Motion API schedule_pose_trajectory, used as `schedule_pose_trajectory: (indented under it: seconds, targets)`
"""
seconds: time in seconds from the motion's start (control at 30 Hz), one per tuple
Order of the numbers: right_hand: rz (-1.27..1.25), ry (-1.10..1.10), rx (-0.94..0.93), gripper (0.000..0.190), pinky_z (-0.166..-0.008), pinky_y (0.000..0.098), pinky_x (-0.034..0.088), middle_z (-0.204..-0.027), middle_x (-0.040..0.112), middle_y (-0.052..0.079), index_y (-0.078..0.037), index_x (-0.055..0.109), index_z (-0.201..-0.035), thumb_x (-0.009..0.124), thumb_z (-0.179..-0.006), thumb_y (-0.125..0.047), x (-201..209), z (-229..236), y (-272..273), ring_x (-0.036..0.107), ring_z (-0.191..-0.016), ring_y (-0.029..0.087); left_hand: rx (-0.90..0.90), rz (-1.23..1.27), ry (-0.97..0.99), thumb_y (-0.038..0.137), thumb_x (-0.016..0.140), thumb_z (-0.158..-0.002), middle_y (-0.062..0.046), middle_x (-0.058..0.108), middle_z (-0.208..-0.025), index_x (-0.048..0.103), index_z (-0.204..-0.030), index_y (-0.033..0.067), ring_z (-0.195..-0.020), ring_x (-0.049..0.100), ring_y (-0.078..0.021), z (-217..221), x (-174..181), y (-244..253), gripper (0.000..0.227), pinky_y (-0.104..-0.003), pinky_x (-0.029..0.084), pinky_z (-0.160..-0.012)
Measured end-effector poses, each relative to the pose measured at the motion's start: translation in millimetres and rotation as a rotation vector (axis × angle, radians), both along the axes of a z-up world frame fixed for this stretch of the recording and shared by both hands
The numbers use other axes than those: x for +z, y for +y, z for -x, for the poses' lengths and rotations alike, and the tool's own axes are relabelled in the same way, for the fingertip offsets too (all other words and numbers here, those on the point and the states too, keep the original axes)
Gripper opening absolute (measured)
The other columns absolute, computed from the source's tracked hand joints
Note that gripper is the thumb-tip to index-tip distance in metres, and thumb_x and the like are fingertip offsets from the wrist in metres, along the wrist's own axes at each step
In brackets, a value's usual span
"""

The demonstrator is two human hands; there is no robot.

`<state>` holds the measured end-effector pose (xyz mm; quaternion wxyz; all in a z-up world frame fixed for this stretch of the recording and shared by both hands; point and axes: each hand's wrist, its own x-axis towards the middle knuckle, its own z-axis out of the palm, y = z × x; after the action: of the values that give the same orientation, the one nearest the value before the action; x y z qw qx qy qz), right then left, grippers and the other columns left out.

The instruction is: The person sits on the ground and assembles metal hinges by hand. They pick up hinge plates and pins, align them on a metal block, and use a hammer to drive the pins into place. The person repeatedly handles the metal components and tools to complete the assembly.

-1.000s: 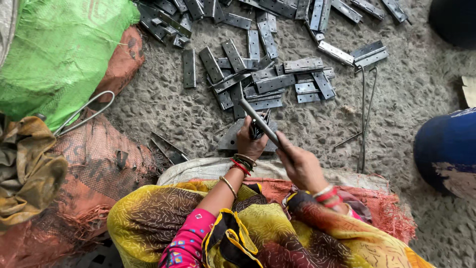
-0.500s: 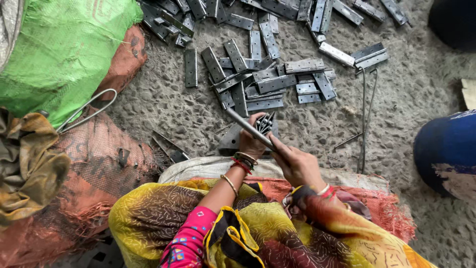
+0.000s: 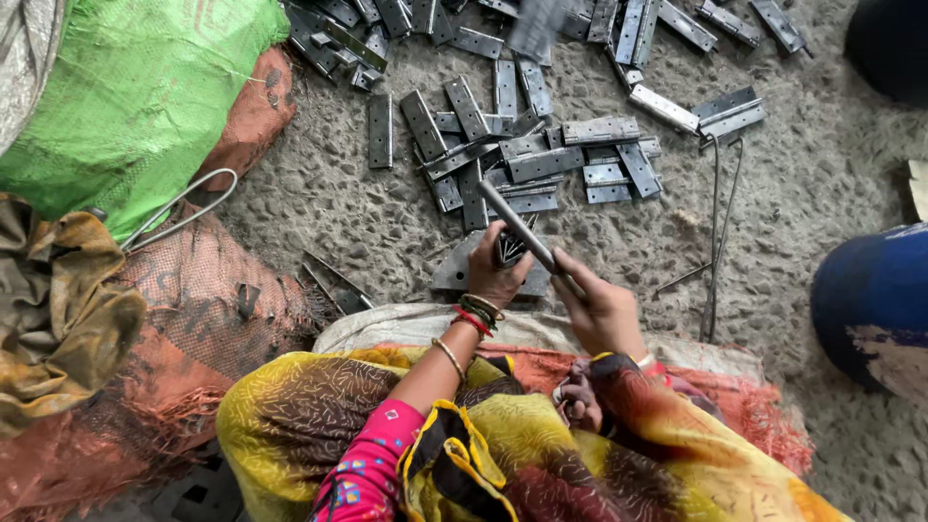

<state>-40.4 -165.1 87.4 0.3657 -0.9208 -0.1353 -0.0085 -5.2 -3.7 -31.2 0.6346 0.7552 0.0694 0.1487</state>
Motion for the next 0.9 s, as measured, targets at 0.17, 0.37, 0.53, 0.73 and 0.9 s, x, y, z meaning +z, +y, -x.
schedule_pose_trajectory:
  seconds: [0.17,0.37,0.53,0.73,0.9]
  targets:
    - [-0.206,-0.385,0.024,0.046,-0.071,0.0282,0.055,-0.134,0.071,0.017,-0.013,0.057,-0.149,0.066,-0.106,-0.001,27.4,11.1,-22.3,0.070,-0.086,0.012,0.027,-0.008,-0.117,0.016,0.076,-0.082,-0.012,0.076,-0.100,0.062,-0.123,0.0131,-0.092,0.078,-0.0275,1.5,4.7,3.5,0.043,-0.038,0.063,-0.078]
    - [0.059,0.227,-0.165,0.038,-0.056,0.0358,0.051,-0.073,0.075,0.017,-0.022,0.066,-0.140,0.068,-0.102,-0.018,-26.1,-2.6,-11.8,0.064,-0.054,0.016,0.039,-0.080,0.034,0.017,0.075,-0.083,-0.012,0.076,-0.093,0.063,-0.122,0.0139,-0.087,0.078,-0.0297,0.7,1.3,2.5,0.041,-0.039,0.062,-0.076]
    - [0.020,-0.043,-0.179,0.033,-0.064,0.0399,0.054,-0.087,0.073,0.015,-0.026,0.067,-0.135,0.068,-0.103,-0.027,-77.2,-6.8,-46.8,0.072,-0.075,0.029,0.051,-0.086,-0.109,0.016,0.077,-0.081,-0.013,0.076,-0.096,0.062,-0.121,0.0129,-0.089,0.077,-0.0313,2.9,0.2,2.8,0.043,-0.040,0.061,-0.075]
    - [0.519,0.007,-0.166,0.035,-0.064,0.0473,0.052,-0.087,0.069,0.012,-0.030,0.068,-0.132,0.069,-0.097,-0.035,-117.7,-15.3,-86.9,0.068,-0.077,0.035,0.056,-0.030,-0.105,0.018,0.076,-0.081,-0.009,0.076,-0.093,0.063,-0.121,0.0111,-0.083,0.077,-0.0245,-1.3,-4.4,4.7,0.042,-0.036,0.061,-0.074]
    - [0.412,-0.223,-0.167,0.031,-0.071,0.0456,0.054,-0.098,0.067,0.014,-0.018,0.072,-0.119,0.074,-0.090,-0.030,-105.4,-16.1,-76.5,0.067,-0.090,0.036,0.064,0.176,0.016,0.016,0.077,-0.079,-0.005,0.077,-0.096,0.074,-0.108,0.0082,-0.081,0.075,-0.0208,-13.8,-22.3,18.0,0.030,-0.035,0.061,-0.074]
